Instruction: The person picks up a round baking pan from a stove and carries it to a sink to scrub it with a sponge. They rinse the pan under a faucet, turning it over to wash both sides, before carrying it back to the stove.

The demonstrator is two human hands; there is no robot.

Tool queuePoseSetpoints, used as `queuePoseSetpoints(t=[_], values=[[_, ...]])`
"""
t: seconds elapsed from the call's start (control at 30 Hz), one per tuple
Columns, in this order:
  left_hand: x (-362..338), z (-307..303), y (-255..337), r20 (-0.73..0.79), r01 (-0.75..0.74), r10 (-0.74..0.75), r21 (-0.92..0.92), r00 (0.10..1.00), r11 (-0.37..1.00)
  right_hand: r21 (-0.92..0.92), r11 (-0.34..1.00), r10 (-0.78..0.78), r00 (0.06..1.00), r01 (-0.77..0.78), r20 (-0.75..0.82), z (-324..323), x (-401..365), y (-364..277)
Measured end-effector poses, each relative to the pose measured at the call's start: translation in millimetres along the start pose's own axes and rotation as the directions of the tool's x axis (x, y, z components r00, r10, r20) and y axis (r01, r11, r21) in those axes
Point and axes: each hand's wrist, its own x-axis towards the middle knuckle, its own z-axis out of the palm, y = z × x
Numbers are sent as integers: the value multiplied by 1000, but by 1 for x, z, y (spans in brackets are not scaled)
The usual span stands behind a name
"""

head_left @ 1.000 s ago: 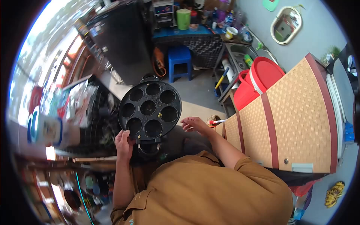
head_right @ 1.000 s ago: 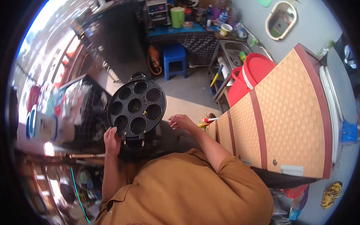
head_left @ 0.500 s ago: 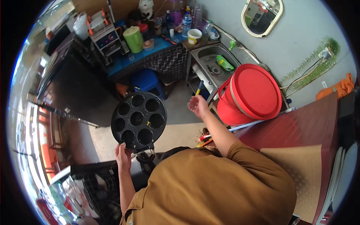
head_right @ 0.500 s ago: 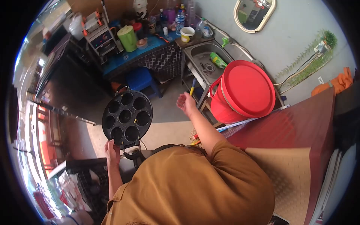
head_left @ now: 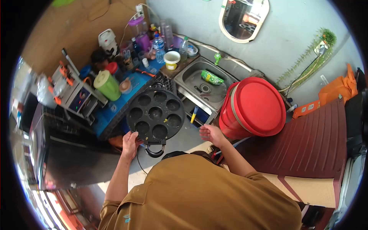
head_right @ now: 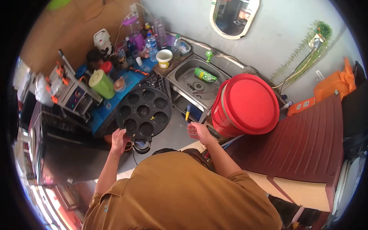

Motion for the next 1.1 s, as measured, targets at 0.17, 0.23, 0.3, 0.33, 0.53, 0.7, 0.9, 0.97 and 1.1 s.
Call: queuePoseSetpoints(t=[0.17,0.23,0.3,0.33,0.53,0.7,0.9,0.97,1.1], values=[[128,51,-4,206,101,-113,70,972,992,152,987,-20,988,44,-151,-33,32,-27],[175,65,-23,237,130,-148,88,960,988,303,950,-43,990,82,-133,-44,60,-35],[229,78,-49,323,185,-212,112,922,976,311,948,-40,994,70,-101,-53,98,-46],[242,99,-55,296,198,-219,101,930,975,345,937,-50,999,51,-12,-64,121,-57],[344,157,-74,387,258,-358,287,850,923,663,717,-212,973,216,-88,-63,211,-79],[423,185,-74,443,378,-627,530,641,760,702,632,-272,942,329,-197,-86,236,-87],[565,200,-30,407,-433,147,856,901,282,677,594,-181,892,435,-414,-93,262,-98],[638,194,-23,430,-432,57,901,901,30,641,588,-149,844,494,-515,-96,276,-92],[716,230,8,501,-572,-428,819,752,-47,606,601,-106,804,520,-585,-111,303,-86]])
